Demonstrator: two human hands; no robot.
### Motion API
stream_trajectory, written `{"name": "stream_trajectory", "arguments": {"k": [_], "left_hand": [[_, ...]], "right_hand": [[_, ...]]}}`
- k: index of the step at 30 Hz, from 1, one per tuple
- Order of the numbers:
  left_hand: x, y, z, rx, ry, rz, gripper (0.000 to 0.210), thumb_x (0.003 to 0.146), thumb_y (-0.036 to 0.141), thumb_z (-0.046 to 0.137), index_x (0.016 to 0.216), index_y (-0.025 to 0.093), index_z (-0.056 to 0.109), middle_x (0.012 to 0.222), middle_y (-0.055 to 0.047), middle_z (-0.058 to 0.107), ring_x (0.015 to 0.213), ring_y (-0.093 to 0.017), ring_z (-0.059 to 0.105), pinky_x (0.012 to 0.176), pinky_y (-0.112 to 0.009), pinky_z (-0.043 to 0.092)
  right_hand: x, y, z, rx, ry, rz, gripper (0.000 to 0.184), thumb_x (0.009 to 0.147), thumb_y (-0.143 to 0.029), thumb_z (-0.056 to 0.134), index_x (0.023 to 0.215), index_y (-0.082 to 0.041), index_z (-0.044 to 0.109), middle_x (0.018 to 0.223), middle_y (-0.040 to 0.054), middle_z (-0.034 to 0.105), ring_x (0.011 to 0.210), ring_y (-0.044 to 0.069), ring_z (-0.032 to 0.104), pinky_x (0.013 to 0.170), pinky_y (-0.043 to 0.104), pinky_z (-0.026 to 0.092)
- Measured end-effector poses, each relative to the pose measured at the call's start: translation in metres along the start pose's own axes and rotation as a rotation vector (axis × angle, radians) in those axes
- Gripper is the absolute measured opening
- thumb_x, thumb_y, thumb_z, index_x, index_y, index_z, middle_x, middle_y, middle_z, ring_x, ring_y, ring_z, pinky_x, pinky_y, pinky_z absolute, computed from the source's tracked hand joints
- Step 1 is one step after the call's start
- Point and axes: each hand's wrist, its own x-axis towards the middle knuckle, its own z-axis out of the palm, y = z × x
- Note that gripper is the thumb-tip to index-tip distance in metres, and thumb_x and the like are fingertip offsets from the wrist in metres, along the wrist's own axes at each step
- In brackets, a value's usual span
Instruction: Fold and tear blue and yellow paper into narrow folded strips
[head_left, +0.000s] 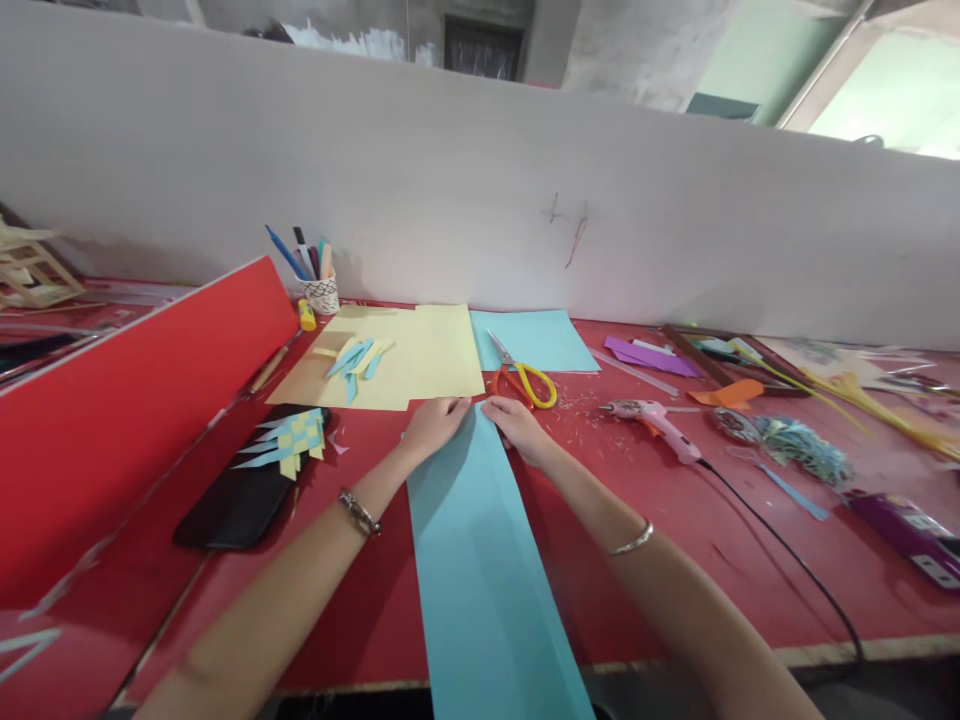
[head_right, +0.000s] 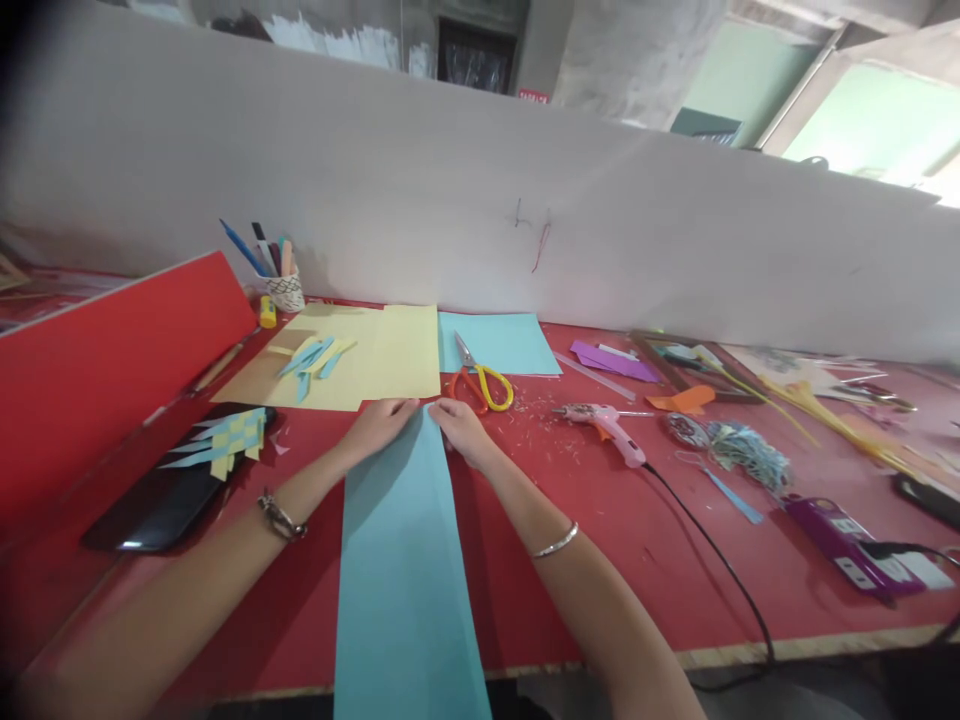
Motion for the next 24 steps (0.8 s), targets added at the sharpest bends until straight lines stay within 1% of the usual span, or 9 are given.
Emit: {"name": "stream_trajectory", "arguments": {"k": [3, 4, 5, 7, 8, 10, 14, 21, 24], "left_hand": [[0.005, 0.002, 0.010, -0.065, -0.034, -0.029, 0.027, 0.084, 0.034, 0.044, 0.097, 0.013, 0.056, 0.093, -0.005, 0.059, 0.080, -0.017, 0.058, 0.070, -0.036, 0.048], [0.005, 0.001, 0.012, -0.082, -0.032, -0.029, 0.027, 0.083, 0.034, 0.046, 0.098, 0.013, 0.054, 0.095, -0.004, 0.058, 0.080, -0.016, 0.057, 0.069, -0.034, 0.048], [0.004, 0.001, 0.014, -0.097, -0.024, -0.027, 0.026, 0.084, 0.034, 0.045, 0.094, 0.013, 0.056, 0.090, -0.003, 0.059, 0.078, -0.016, 0.057, 0.067, -0.032, 0.047], [0.003, 0.000, 0.016, -0.123, 0.012, -0.021, 0.033, 0.086, 0.034, 0.036, 0.070, 0.013, 0.056, 0.066, 0.000, 0.057, 0.065, -0.014, 0.055, 0.058, -0.026, 0.042], [0.002, -0.001, 0.016, -0.134, 0.035, -0.020, 0.038, 0.085, 0.034, 0.033, 0.059, 0.015, 0.052, 0.056, 0.001, 0.052, 0.060, -0.014, 0.053, 0.054, -0.025, 0.037], [0.000, -0.001, 0.017, -0.156, 0.079, -0.020, 0.039, 0.082, 0.036, 0.032, 0.049, 0.017, 0.043, 0.047, 0.002, 0.044, 0.055, -0.014, 0.049, 0.049, -0.024, 0.030], [-0.003, 0.000, 0.016, -0.201, 0.131, -0.017, 0.038, 0.078, 0.040, 0.033, 0.046, 0.019, 0.034, 0.044, 0.004, 0.036, 0.049, -0.012, 0.042, 0.047, -0.024, 0.023], [-0.007, -0.003, 0.016, -0.240, 0.183, -0.029, 0.039, 0.076, 0.043, 0.035, 0.045, 0.020, 0.026, 0.043, 0.005, 0.027, 0.045, -0.010, 0.033, 0.045, -0.024, 0.019], [-0.007, -0.004, 0.016, -0.250, 0.183, -0.031, 0.040, 0.076, 0.043, 0.035, 0.045, 0.020, 0.024, 0.043, 0.005, 0.025, 0.045, -0.009, 0.030, 0.046, -0.024, 0.019]], "right_hand": [[0.000, 0.000, -0.001, 0.013, 0.007, 0.012, 0.022, 0.075, -0.024, 0.045, 0.054, -0.018, 0.040, 0.039, -0.0100, 0.033, 0.031, 0.004, 0.030, 0.031, 0.017, 0.020], [0.000, 0.000, 0.000, 0.017, 0.012, 0.014, 0.022, 0.074, -0.024, 0.046, 0.054, -0.018, 0.040, 0.039, -0.0098, 0.033, 0.032, 0.004, 0.031, 0.032, 0.017, 0.020], [0.001, 0.000, 0.000, 0.021, 0.017, 0.015, 0.023, 0.074, -0.025, 0.047, 0.053, -0.018, 0.040, 0.039, -0.0096, 0.033, 0.033, 0.004, 0.031, 0.032, 0.017, 0.021], [0.001, -0.001, 0.001, 0.029, 0.021, 0.013, 0.026, 0.074, -0.027, 0.049, 0.052, -0.017, 0.040, 0.039, -0.0091, 0.034, 0.034, 0.004, 0.032, 0.033, 0.017, 0.022], [0.001, -0.001, 0.002, 0.032, 0.020, 0.013, 0.027, 0.073, -0.029, 0.050, 0.051, -0.017, 0.040, 0.039, -0.0089, 0.034, 0.034, 0.005, 0.032, 0.034, 0.017, 0.022], [0.000, -0.001, 0.003, 0.034, 0.016, 0.013, 0.030, 0.072, -0.030, 0.052, 0.049, -0.018, 0.038, 0.038, -0.0088, 0.034, 0.034, 0.005, 0.033, 0.034, 0.018, 0.023], [-0.005, 0.000, 0.007, 0.036, 0.002, 0.021, 0.029, 0.074, -0.031, 0.050, 0.050, -0.018, 0.039, 0.038, -0.0089, 0.035, 0.033, 0.005, 0.034, 0.033, 0.018, 0.024], [-0.009, 0.002, 0.013, 0.043, -0.011, 0.014, 0.031, 0.072, -0.035, 0.051, 0.051, -0.018, 0.037, 0.038, -0.0093, 0.034, 0.032, 0.005, 0.033, 0.032, 0.017, 0.023], [-0.010, 0.003, 0.014, 0.044, -0.007, -0.004, 0.031, 0.074, -0.033, 0.049, 0.050, -0.018, 0.036, 0.038, -0.0094, 0.033, 0.032, 0.004, 0.032, 0.033, 0.017, 0.023]]}}
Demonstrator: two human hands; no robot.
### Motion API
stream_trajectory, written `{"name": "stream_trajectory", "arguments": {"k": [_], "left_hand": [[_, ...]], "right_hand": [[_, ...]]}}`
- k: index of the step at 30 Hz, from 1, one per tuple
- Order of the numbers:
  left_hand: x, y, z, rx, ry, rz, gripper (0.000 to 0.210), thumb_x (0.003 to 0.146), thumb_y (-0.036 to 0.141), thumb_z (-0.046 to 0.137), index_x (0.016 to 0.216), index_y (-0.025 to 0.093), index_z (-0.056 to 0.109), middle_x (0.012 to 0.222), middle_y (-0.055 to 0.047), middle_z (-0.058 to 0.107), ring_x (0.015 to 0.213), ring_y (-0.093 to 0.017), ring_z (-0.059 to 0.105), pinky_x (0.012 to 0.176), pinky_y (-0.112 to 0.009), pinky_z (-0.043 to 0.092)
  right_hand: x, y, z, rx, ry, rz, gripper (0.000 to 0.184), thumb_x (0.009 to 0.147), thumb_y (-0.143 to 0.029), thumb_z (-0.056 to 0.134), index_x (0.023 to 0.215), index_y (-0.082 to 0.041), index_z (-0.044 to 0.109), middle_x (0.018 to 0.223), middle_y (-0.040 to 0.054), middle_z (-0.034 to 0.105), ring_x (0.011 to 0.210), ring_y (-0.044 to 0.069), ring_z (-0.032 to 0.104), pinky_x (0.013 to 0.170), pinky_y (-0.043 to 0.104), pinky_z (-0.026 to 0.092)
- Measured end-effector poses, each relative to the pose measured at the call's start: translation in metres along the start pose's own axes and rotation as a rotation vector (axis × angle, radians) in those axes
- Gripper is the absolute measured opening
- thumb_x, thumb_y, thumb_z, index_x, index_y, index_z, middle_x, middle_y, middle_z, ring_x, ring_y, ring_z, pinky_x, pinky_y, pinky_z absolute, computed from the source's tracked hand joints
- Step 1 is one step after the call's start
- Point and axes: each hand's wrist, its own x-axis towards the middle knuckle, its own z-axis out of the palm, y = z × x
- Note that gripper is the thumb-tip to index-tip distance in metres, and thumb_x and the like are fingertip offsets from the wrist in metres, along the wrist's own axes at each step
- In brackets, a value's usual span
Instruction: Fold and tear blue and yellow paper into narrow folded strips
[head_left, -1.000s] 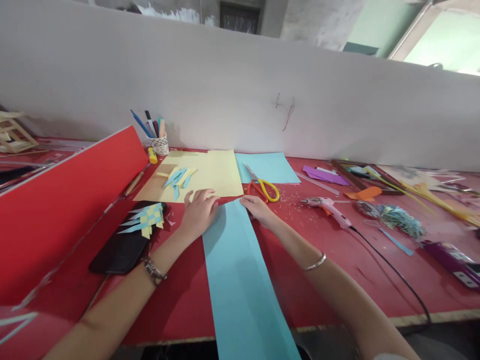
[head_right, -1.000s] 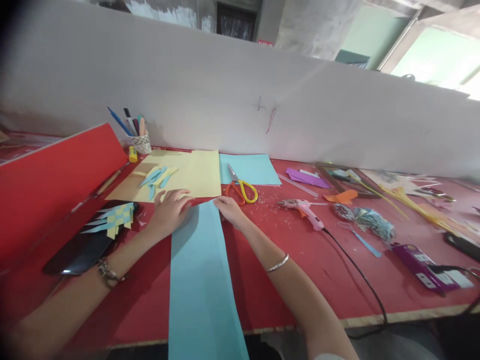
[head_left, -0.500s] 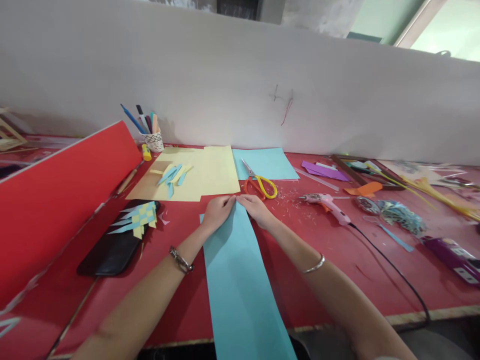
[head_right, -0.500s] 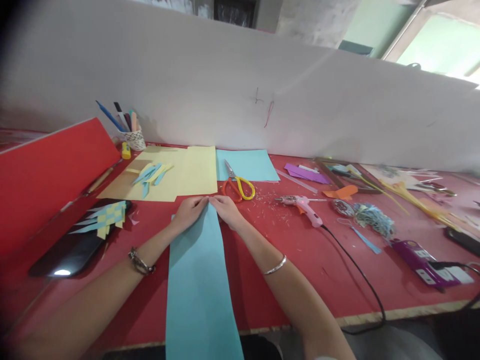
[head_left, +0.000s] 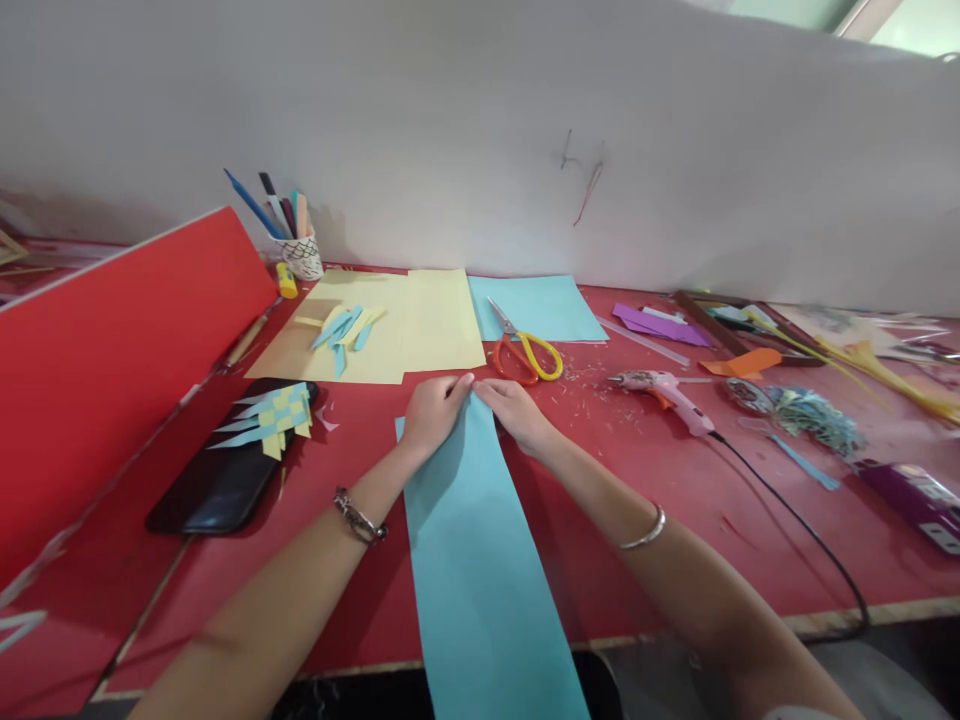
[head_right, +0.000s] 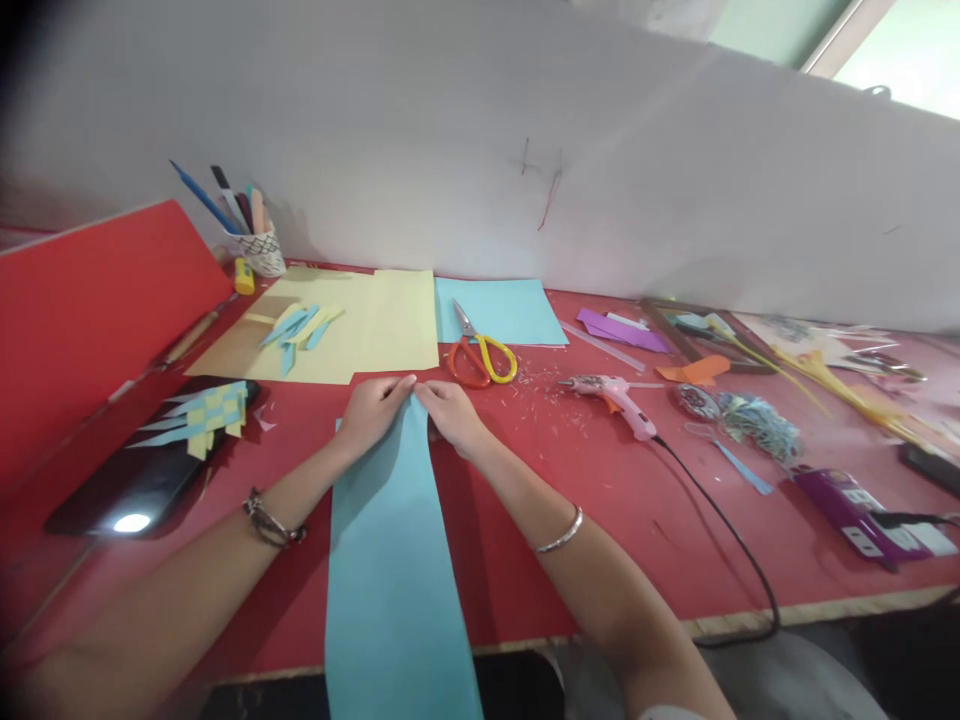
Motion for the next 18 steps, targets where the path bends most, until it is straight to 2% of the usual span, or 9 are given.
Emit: {"name": "stream_trajectory", "arguments": {"k": [5, 12, 18], "left_hand": [[0.001, 0.000, -0.002, -0.005, -0.013, -0.014, 0.038, 0.076, 0.040, 0.035, 0.046, 0.020, 0.024, 0.045, 0.005, 0.024, 0.045, -0.009, 0.029, 0.046, -0.024, 0.019], [0.002, -0.003, -0.010, 0.007, -0.003, -0.027, 0.037, 0.076, 0.040, 0.034, 0.046, 0.020, 0.023, 0.045, 0.005, 0.022, 0.045, -0.009, 0.027, 0.045, -0.024, 0.018], [0.001, -0.005, -0.015, 0.014, -0.057, 0.016, 0.037, 0.075, 0.041, 0.036, 0.047, 0.020, 0.023, 0.047, 0.005, 0.023, 0.046, -0.008, 0.027, 0.045, -0.024, 0.019]], "right_hand": [[0.000, 0.003, 0.002, -0.008, 0.020, -0.030, 0.032, 0.075, -0.029, 0.048, 0.049, -0.018, 0.033, 0.037, -0.0093, 0.032, 0.032, 0.004, 0.032, 0.033, 0.017, 0.024], [0.002, 0.006, 0.001, -0.027, 0.052, -0.004, 0.029, 0.077, -0.031, 0.046, 0.051, -0.018, 0.037, 0.036, -0.0082, 0.036, 0.030, 0.005, 0.034, 0.031, 0.017, 0.025], [0.001, 0.002, 0.000, -0.022, 0.064, 0.003, 0.030, 0.079, -0.031, 0.043, 0.052, -0.018, 0.038, 0.036, -0.0081, 0.038, 0.031, 0.005, 0.036, 0.032, 0.017, 0.026]]}}
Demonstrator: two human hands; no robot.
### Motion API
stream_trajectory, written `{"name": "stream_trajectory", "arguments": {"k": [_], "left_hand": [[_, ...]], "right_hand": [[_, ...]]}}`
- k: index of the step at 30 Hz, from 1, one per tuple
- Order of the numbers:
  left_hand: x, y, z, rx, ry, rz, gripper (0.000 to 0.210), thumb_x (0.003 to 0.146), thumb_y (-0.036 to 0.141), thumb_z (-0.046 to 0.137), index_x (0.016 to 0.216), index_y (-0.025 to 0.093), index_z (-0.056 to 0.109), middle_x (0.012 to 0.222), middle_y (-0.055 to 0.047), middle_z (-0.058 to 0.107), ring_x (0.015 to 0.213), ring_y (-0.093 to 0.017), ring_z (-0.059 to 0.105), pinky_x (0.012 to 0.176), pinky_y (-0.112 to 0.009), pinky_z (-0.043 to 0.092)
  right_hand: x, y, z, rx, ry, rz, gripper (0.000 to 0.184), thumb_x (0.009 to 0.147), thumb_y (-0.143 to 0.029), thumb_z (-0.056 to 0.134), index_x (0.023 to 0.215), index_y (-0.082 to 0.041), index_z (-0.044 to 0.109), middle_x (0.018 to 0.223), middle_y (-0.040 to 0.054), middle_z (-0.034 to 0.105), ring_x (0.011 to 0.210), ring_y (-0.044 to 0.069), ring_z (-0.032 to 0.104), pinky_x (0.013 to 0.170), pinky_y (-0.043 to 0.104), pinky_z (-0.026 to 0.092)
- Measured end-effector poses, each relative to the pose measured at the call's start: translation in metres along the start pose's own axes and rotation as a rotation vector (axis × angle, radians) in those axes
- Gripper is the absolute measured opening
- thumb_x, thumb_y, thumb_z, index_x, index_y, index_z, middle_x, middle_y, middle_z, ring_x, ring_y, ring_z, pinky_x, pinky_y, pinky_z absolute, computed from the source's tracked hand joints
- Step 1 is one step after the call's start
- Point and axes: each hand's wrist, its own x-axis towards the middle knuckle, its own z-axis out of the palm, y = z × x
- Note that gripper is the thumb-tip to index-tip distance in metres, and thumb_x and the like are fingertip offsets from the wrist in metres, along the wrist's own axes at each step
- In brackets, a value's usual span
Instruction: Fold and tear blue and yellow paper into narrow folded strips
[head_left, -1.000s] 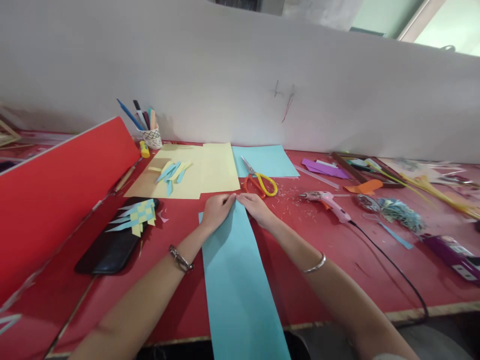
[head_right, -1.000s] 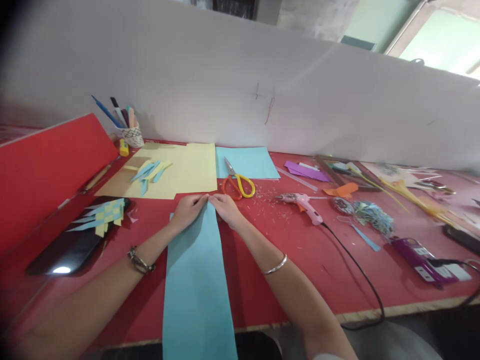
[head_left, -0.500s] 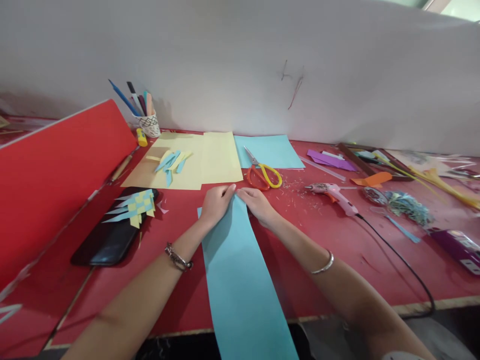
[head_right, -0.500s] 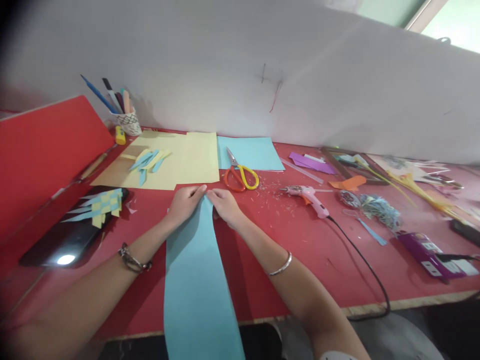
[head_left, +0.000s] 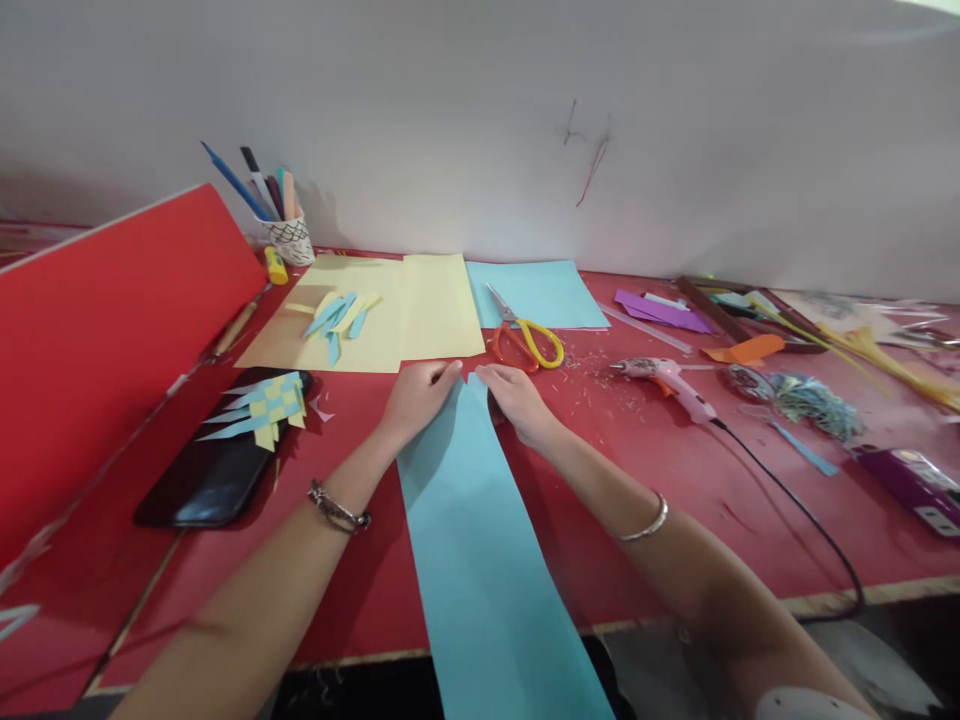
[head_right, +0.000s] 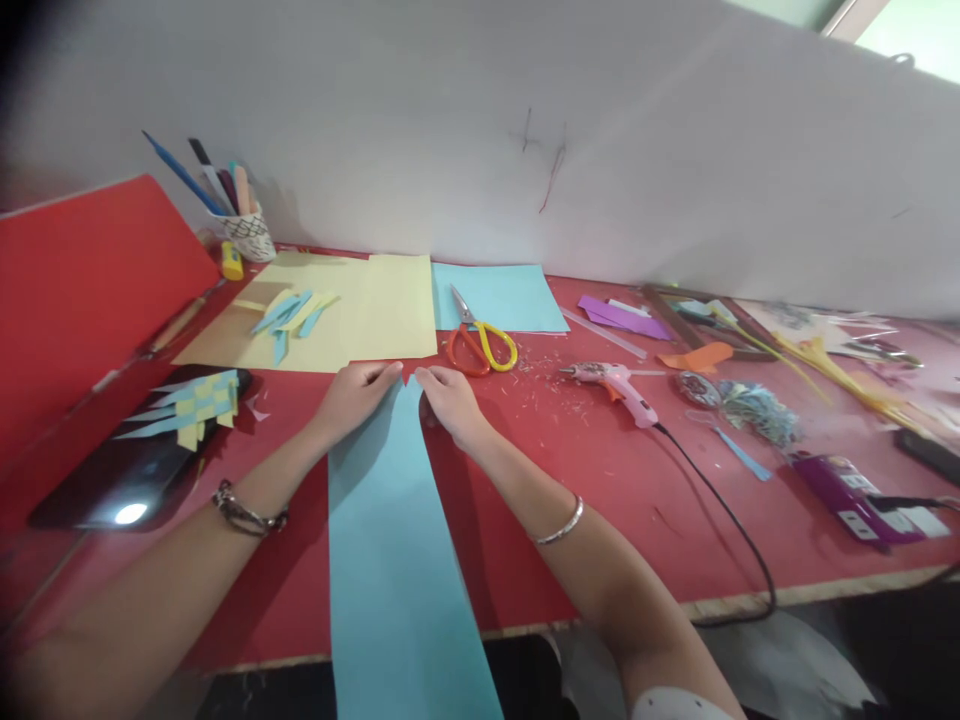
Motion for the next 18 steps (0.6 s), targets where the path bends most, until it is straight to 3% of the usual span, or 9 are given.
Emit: {"name": "stream_trajectory", "arguments": {"k": [7, 18], "left_hand": [[-0.001, 0.002, -0.003, 0.028, -0.014, 0.034, 0.036, 0.076, 0.041, 0.034, 0.049, 0.020, 0.024, 0.048, 0.005, 0.023, 0.047, -0.009, 0.028, 0.046, -0.024, 0.020], [0.002, -0.003, -0.010, 0.109, 0.066, 0.026, 0.037, 0.077, 0.039, 0.035, 0.047, 0.020, 0.022, 0.045, 0.005, 0.022, 0.046, -0.010, 0.027, 0.047, -0.025, 0.020]], "right_hand": [[-0.001, -0.007, -0.005, -0.115, -0.172, 0.104, 0.040, 0.081, -0.023, 0.043, 0.042, -0.017, 0.039, 0.032, -0.0047, 0.044, 0.026, 0.004, 0.036, 0.031, 0.016, 0.025], [0.000, -0.006, -0.016, -0.171, -0.171, 0.113, 0.037, 0.081, -0.018, 0.045, 0.045, -0.017, 0.039, 0.034, -0.0051, 0.045, 0.028, 0.003, 0.035, 0.033, 0.016, 0.026]]}}
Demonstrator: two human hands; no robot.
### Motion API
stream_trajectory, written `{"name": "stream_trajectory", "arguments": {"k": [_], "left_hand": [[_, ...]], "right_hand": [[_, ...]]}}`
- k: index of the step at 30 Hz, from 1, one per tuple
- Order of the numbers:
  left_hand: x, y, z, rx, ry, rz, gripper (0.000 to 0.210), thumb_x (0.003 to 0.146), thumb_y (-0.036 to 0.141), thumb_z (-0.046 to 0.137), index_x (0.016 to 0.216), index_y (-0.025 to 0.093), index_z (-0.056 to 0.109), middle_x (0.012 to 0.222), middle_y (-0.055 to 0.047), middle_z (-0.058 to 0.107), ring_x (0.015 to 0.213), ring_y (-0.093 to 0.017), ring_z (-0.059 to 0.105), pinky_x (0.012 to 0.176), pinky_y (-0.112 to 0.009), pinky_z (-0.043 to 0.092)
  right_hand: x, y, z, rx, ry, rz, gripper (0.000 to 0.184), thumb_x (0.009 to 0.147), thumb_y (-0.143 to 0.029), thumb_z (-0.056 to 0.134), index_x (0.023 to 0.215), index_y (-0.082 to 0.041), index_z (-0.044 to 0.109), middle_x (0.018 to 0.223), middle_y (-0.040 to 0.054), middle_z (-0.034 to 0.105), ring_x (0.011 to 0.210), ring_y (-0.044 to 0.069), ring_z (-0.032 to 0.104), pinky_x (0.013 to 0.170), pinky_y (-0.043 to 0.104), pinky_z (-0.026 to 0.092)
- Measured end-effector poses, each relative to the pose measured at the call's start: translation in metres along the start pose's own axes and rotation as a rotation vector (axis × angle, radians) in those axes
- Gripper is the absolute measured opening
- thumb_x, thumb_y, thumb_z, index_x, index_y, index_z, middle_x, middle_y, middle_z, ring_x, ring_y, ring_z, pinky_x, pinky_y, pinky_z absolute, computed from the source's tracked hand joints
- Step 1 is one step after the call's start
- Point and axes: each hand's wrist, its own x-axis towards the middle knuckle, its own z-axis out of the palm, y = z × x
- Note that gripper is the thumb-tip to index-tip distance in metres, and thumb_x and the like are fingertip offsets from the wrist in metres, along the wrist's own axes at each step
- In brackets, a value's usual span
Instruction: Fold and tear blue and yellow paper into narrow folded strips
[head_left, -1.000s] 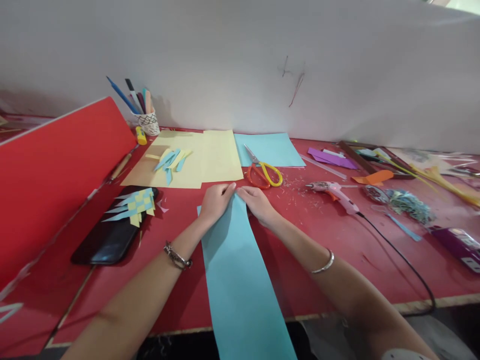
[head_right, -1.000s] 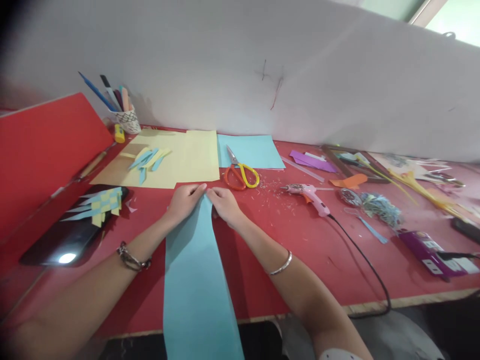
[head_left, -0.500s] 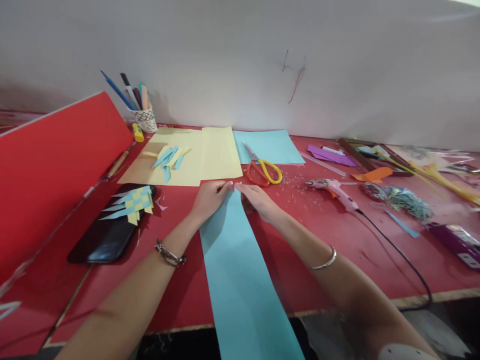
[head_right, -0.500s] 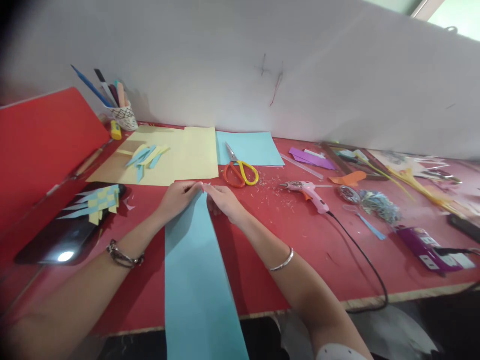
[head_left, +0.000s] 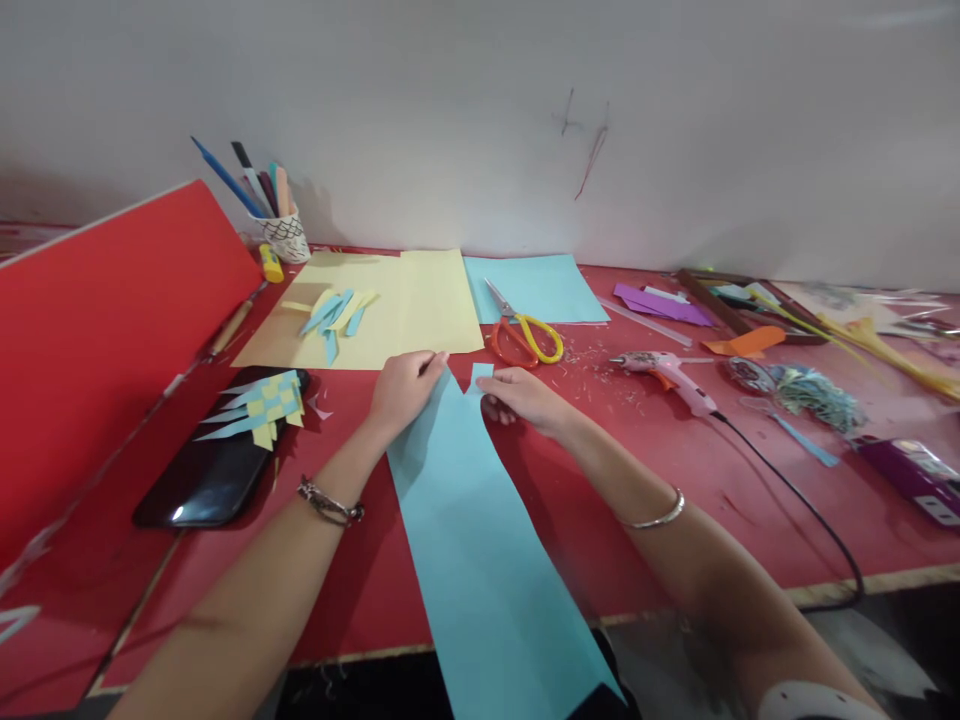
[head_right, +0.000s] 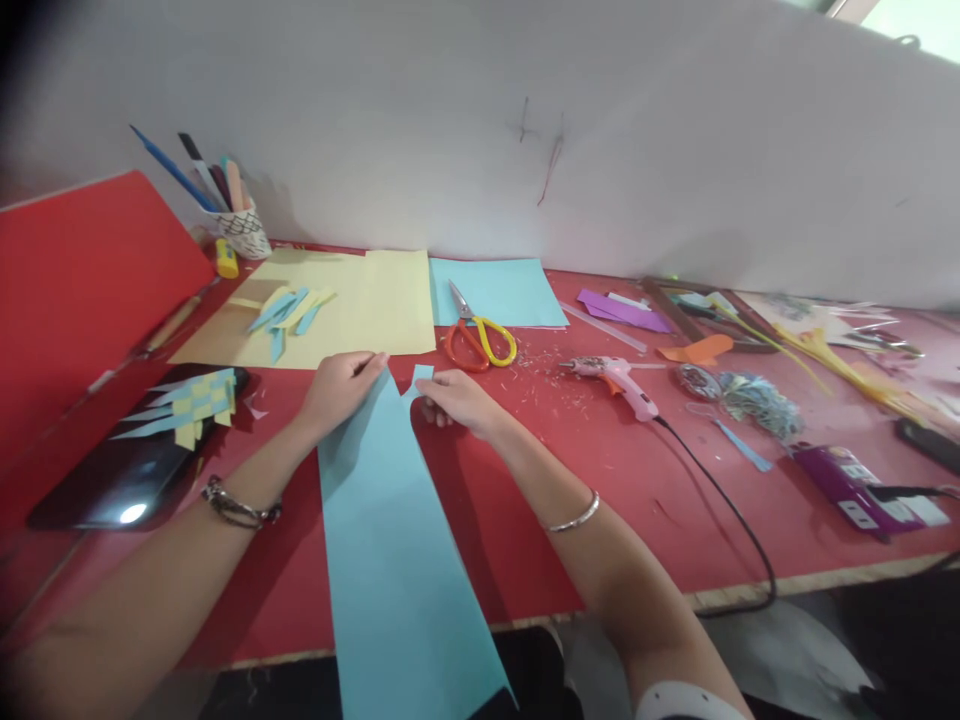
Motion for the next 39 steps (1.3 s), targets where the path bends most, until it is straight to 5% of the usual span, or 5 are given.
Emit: {"name": "stream_trajectory", "arguments": {"k": [7, 12, 25, 34, 39], "left_hand": [[0.000, -0.001, 0.001, 0.036, -0.013, -0.018, 0.036, 0.075, 0.040, 0.035, 0.047, 0.020, 0.027, 0.045, 0.004, 0.027, 0.047, -0.010, 0.030, 0.047, -0.025, 0.019], [-0.002, 0.001, 0.003, 0.046, -0.015, -0.017, 0.035, 0.075, 0.041, 0.034, 0.048, 0.020, 0.028, 0.045, 0.004, 0.028, 0.047, -0.011, 0.031, 0.047, -0.025, 0.019], [0.003, -0.006, -0.007, -0.059, 0.114, -0.073, 0.038, 0.075, 0.033, 0.042, 0.044, 0.020, 0.024, 0.042, 0.006, 0.021, 0.045, -0.009, 0.025, 0.047, -0.026, 0.018], [0.017, -0.027, -0.022, -0.364, 0.239, -0.331, 0.047, 0.076, 0.051, 0.029, 0.066, 0.015, 0.057, 0.048, 0.001, 0.049, 0.042, -0.009, 0.043, 0.044, -0.021, 0.034], [0.012, -0.021, -0.022, -0.818, -0.042, -0.395, 0.049, 0.074, 0.054, 0.033, 0.089, 0.016, 0.060, 0.069, -0.005, 0.065, 0.060, -0.015, 0.059, 0.054, -0.025, 0.047]], "right_hand": [[-0.006, -0.003, 0.006, -0.090, -0.006, -0.077, 0.036, 0.079, -0.041, 0.045, 0.052, -0.017, 0.043, 0.045, -0.0048, 0.047, 0.037, 0.006, 0.042, 0.039, 0.019, 0.029], [-0.007, 0.000, 0.010, -0.155, 0.052, -0.126, 0.032, 0.072, -0.032, 0.053, 0.049, -0.017, 0.036, 0.043, -0.0078, 0.032, 0.041, 0.005, 0.032, 0.042, 0.020, 0.022], [0.000, 0.007, -0.004, -0.063, 0.094, -0.097, 0.033, 0.075, -0.027, 0.047, 0.046, -0.019, 0.033, 0.038, -0.0072, 0.035, 0.034, 0.006, 0.031, 0.039, 0.021, 0.022], [0.005, 0.007, -0.015, 0.050, 0.292, -0.271, 0.033, 0.076, -0.038, 0.048, 0.053, -0.019, 0.035, 0.048, -0.0047, 0.037, 0.045, 0.008, 0.037, 0.046, 0.021, 0.029], [0.012, 0.011, -0.022, 0.152, 0.427, -0.343, 0.037, 0.071, -0.047, 0.051, 0.054, -0.020, 0.033, 0.050, -0.0050, 0.032, 0.046, 0.007, 0.032, 0.045, 0.021, 0.027]]}}
